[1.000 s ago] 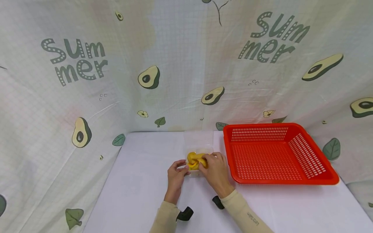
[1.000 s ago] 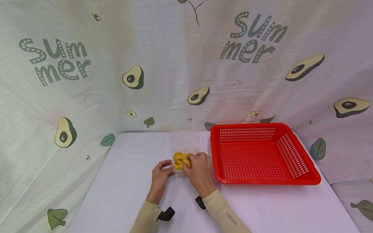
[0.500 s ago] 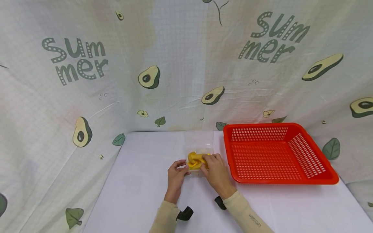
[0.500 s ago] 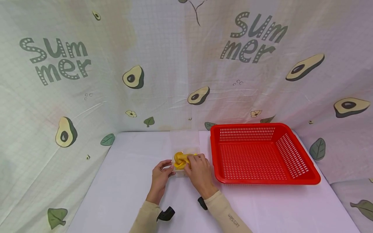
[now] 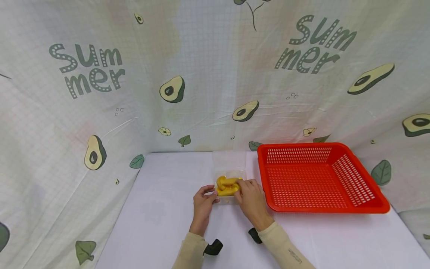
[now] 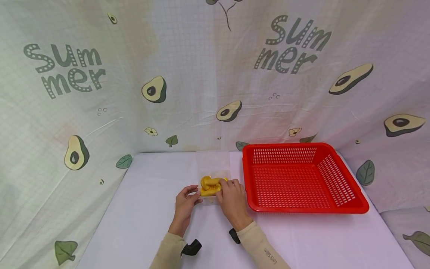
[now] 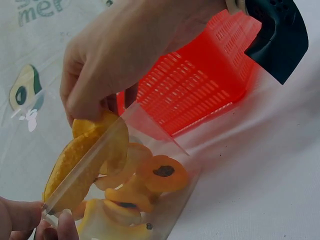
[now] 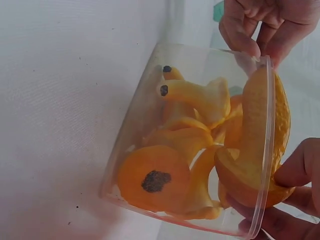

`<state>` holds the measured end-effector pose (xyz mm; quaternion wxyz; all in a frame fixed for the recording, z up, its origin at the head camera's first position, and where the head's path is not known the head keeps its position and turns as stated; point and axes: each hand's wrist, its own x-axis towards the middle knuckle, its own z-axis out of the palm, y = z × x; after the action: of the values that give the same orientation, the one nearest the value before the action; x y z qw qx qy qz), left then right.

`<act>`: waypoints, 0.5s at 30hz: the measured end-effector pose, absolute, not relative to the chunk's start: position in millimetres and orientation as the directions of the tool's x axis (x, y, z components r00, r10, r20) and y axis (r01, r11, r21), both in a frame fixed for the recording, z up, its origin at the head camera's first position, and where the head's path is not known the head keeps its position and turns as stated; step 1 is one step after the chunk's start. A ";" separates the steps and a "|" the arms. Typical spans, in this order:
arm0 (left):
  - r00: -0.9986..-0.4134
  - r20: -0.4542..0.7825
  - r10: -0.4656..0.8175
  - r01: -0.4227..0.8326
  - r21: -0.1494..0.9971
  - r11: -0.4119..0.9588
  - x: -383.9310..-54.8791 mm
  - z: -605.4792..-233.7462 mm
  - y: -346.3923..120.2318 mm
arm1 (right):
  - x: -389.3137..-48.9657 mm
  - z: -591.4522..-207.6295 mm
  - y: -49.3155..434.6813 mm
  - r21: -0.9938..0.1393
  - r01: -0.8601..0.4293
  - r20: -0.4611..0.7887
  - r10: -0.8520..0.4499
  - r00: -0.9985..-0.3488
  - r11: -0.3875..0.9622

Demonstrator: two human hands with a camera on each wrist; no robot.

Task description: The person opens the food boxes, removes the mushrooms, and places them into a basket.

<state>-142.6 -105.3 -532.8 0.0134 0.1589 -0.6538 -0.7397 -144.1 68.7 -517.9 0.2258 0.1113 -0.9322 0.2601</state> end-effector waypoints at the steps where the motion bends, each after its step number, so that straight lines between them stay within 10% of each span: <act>1: -0.950 -0.216 -0.227 -0.186 0.972 -0.144 -142.5 -533.0 -105.5 | -144.0 -518.8 68.9 -0.439 -0.322 0.476 -0.087 -0.875 0.839; 15: -0.956 -0.210 -0.205 -0.179 0.971 -0.158 -143.3 -534.0 -106.8 | -142.6 -515.2 70.1 -0.423 -0.427 0.665 -0.046 -0.745 0.799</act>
<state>-143.3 -106.8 -534.0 0.0085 0.1480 -0.6488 -0.7464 -142.6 70.1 -515.2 0.3310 0.1331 -0.8889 0.2874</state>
